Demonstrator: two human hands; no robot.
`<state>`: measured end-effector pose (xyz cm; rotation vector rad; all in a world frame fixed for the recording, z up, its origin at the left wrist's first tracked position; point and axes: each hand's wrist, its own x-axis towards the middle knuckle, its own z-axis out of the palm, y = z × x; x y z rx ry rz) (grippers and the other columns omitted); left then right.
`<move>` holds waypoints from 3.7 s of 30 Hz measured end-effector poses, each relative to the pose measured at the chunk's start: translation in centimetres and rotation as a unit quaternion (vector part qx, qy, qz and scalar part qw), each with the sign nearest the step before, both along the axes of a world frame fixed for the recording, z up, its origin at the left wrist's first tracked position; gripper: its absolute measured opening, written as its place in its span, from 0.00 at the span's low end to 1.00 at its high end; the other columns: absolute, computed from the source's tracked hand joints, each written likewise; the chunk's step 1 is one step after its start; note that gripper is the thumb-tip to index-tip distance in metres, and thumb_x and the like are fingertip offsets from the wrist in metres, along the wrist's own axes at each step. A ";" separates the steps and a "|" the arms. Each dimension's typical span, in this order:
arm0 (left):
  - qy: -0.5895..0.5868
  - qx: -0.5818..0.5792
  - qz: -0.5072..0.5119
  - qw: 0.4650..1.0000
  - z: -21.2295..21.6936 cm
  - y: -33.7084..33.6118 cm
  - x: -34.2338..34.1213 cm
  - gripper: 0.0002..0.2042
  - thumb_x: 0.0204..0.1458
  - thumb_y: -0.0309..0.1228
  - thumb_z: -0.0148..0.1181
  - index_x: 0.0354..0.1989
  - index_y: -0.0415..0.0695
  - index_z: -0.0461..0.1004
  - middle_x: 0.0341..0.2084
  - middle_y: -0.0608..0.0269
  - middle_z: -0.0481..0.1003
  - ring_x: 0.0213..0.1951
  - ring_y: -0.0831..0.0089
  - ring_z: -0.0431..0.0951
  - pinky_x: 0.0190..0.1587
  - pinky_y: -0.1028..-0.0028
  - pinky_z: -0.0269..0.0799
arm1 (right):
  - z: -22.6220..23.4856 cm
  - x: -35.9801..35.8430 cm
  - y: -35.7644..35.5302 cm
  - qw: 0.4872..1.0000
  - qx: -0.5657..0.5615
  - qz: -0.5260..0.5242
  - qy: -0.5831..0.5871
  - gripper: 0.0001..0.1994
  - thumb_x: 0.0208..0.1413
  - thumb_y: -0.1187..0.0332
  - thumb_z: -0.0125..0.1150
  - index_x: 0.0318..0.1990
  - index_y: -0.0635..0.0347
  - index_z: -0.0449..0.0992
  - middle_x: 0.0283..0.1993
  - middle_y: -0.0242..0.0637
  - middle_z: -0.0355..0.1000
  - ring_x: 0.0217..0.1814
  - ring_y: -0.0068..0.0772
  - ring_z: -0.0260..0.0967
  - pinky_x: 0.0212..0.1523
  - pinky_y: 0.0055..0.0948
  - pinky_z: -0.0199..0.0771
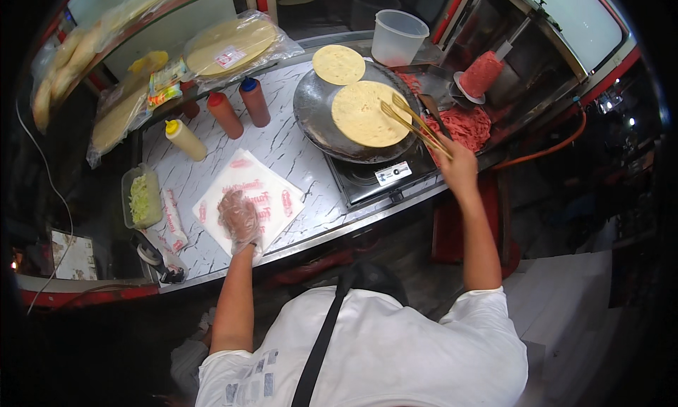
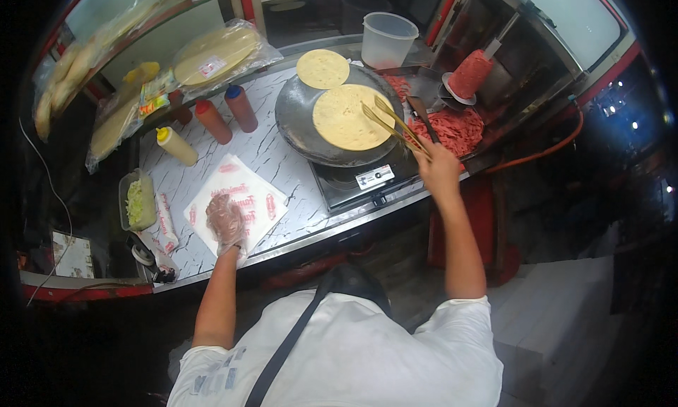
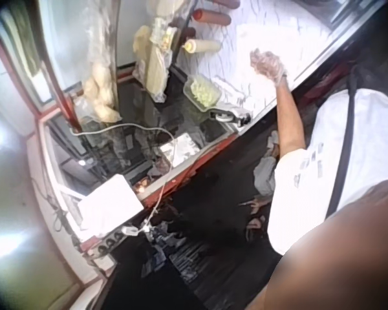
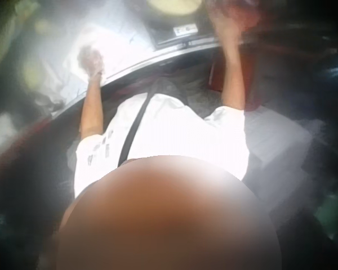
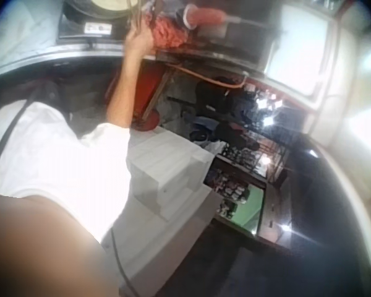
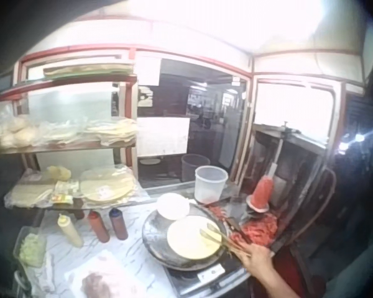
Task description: The person assembles tacos by placing tortillas on a griddle, adding shredded lettuce and cooked meat, and drizzling sauces. They fold the tortillas in paper and prepare additional tortillas on the griddle.
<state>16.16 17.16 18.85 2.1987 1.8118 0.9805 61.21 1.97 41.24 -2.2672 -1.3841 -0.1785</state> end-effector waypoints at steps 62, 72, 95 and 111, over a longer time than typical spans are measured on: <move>0.047 0.017 0.020 0.999 -1.2 0.2 -0.4 0.21 0.50 0.35 0.62 0.53 0.40 0.75 0.55 0.45 0.72 0.59 0.46 0.68 0.64 0.52 0.62 | 2.0 6.0 -3.2 0.980 -0.022 0.181 0.081 0.19 0.55 0.67 0.66 0.56 0.56 0.79 0.33 0.46 0.74 0.36 0.51 0.75 0.39 0.42 0.71; 0.060 0.017 0.042 0.997 -1.1 0.3 -0.1 0.22 0.51 0.35 0.63 0.54 0.40 0.74 0.55 0.46 0.72 0.58 0.47 0.68 0.64 0.53 0.62 | 2.4 5.6 -4.0 0.982 -0.041 0.176 0.051 0.19 0.57 0.65 0.66 0.56 0.55 0.78 0.34 0.44 0.74 0.37 0.50 0.74 0.39 0.44 0.71; 0.098 -0.005 0.078 0.992 -1.2 0.6 -0.1 0.22 0.50 0.36 0.62 0.53 0.39 0.76 0.54 0.45 0.74 0.57 0.47 0.71 0.62 0.54 0.65 | 0.8 11.4 -2.1 0.959 -0.021 0.262 0.106 0.20 0.56 0.67 0.65 0.57 0.54 0.79 0.32 0.45 0.73 0.35 0.50 0.74 0.38 0.43 0.72; 0.113 0.016 0.064 0.991 -0.6 0.3 0.2 0.22 0.47 0.37 0.64 0.51 0.40 0.76 0.53 0.46 0.74 0.56 0.47 0.71 0.62 0.54 0.65 | 1.0 10.0 -2.9 0.960 -0.029 0.250 0.124 0.19 0.55 0.69 0.66 0.55 0.56 0.80 0.32 0.45 0.74 0.35 0.49 0.74 0.39 0.42 0.71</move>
